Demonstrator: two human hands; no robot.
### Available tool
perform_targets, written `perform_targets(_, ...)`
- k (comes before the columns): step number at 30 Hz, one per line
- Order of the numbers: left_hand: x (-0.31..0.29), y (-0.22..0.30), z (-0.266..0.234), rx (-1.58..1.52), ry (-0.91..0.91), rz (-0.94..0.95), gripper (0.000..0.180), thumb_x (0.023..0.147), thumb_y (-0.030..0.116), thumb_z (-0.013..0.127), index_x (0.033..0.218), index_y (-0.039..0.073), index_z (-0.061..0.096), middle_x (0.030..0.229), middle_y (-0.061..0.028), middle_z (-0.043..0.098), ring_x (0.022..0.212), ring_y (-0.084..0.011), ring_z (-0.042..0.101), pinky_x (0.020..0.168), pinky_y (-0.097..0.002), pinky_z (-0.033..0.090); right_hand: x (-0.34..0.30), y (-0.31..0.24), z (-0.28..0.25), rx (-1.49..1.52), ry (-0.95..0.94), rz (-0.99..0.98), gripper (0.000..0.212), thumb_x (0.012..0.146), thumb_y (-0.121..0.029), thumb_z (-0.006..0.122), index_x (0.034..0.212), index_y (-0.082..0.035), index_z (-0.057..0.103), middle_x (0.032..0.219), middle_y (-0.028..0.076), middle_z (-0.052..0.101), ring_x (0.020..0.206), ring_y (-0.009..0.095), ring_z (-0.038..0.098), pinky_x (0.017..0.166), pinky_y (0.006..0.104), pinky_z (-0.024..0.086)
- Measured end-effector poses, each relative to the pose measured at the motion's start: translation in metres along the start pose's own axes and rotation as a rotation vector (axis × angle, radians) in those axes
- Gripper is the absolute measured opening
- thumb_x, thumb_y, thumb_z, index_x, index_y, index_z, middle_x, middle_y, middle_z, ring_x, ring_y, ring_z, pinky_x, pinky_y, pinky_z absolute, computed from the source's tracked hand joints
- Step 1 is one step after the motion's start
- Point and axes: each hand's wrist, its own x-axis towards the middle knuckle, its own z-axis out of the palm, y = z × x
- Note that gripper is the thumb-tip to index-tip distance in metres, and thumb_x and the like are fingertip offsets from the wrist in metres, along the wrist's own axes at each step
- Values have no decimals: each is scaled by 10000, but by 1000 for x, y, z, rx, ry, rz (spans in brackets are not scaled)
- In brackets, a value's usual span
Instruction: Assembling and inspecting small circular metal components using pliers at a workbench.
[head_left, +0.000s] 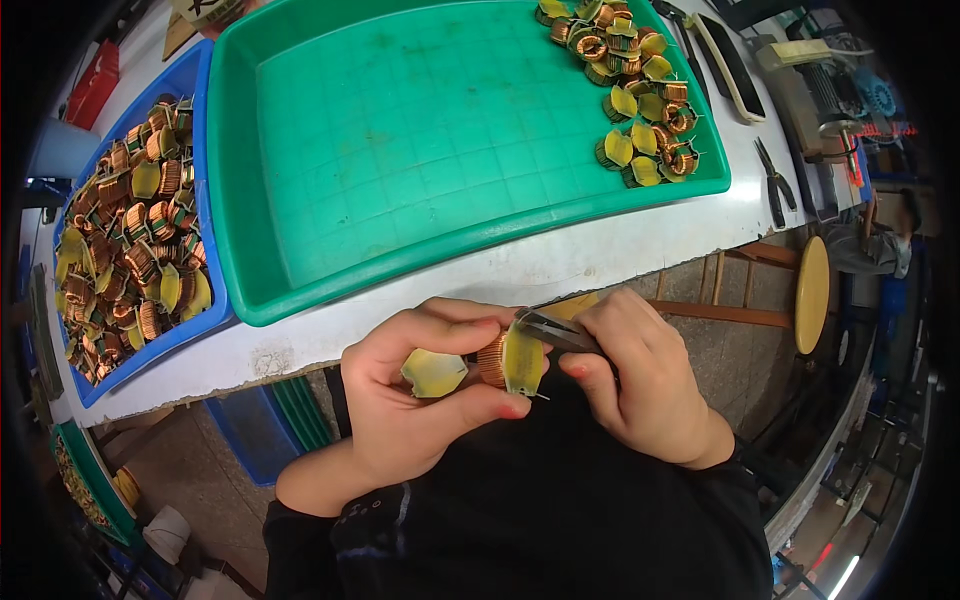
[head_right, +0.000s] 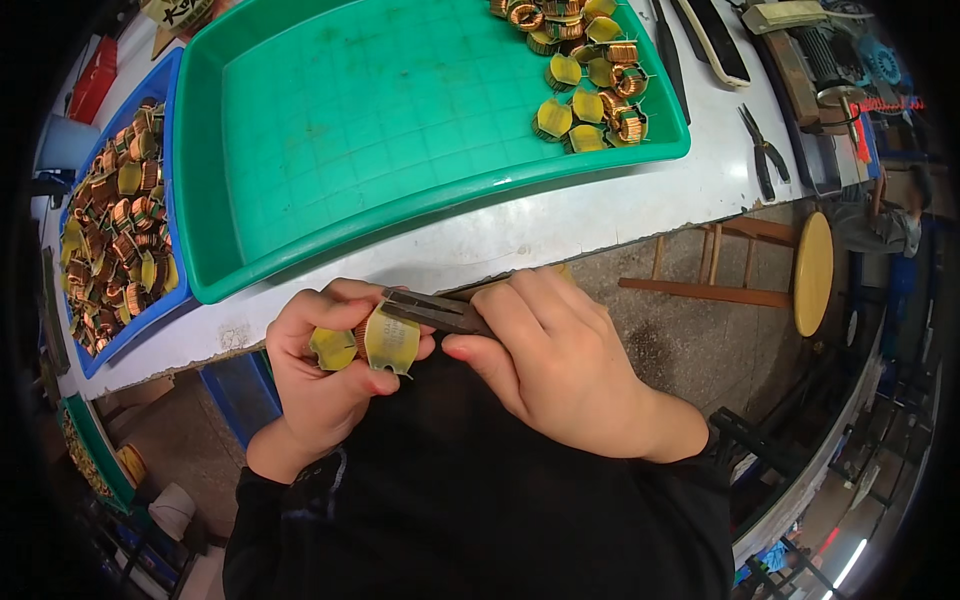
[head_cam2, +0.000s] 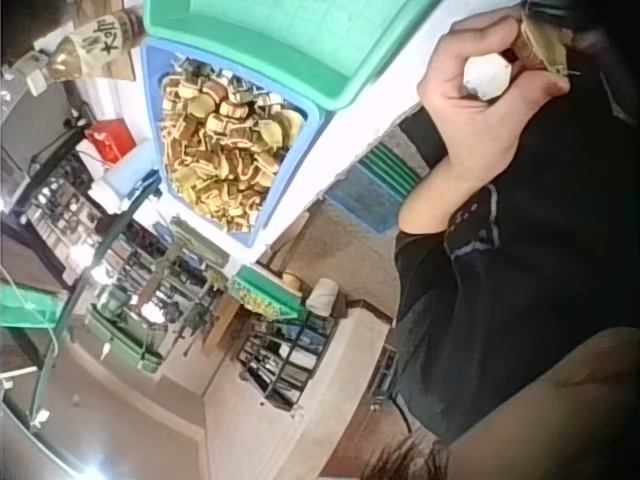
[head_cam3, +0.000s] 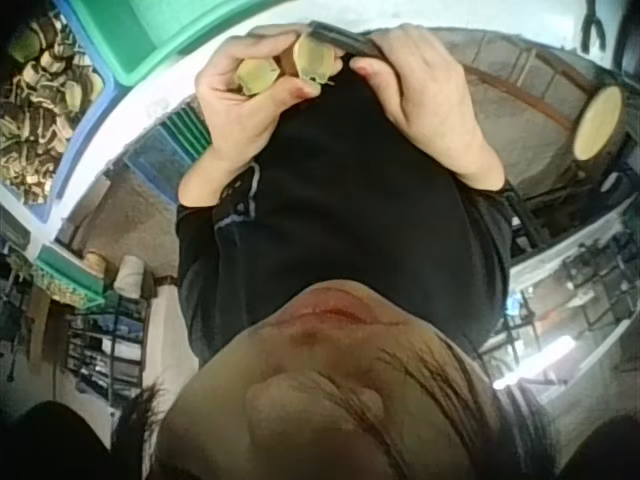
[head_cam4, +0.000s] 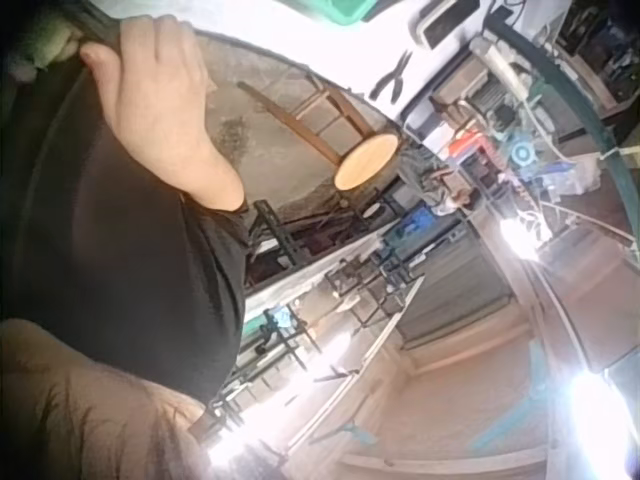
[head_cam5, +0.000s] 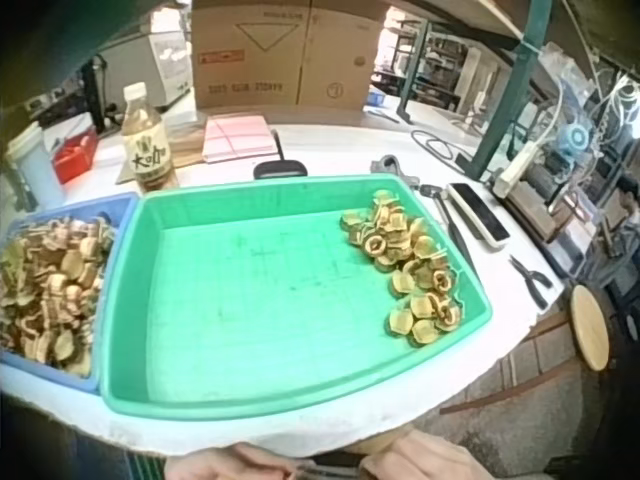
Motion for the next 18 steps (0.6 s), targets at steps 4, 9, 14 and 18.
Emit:
perform_targets(4, -1, 0, 2, -46, 26, -15, 442, 645, -164, 713, 1024, -7, 550, 1154, -194, 555, 873, -224, 606, 739, -290, 525, 1, 1, 1, -25, 5, -23, 211, 803, -181, 648, 901, -23, 547, 776, 90, 510, 643, 247, 485, 584, 306, 430)
perform_targets(9, 0, -4, -3, -56, 40, -21, 434, 656, -159, 709, 1030, -5, 552, 1147, -190, 559, 852, -208, 599, 731, -285, 521, 5, 1, 3, -108, -8, -33, 215, 810, -189, 640, 902, -20, 543, 772, 92, 508, 636, 247, 488, 574, 312, 427)
perform_targets(14, -7, 8, -4, 61, 67, 16, 399, 684, -139, 701, 1031, 1, 564, 1151, -185, 565, 897, -223, 599, 762, -301, 510, 10, -7, 4, -124, -57, -58, 217, 819, -192, 621, 920, -14, 549, 788, 121, 532, 634, 274, 502, 571, 338, 427)
perform_targets(18, -1, 13, 5, 217, 47, -60, 342, 717, -80, 706, 1020, 13, 578, 1154, -153, 574, 991, -210, 581, 879, -286, 458, -1, -5, 2, -66, -61, 52, 198, 816, -148, 597, 937, -1, 545, 795, 153, 544, 637, 307, 505, 596, 371, 429)
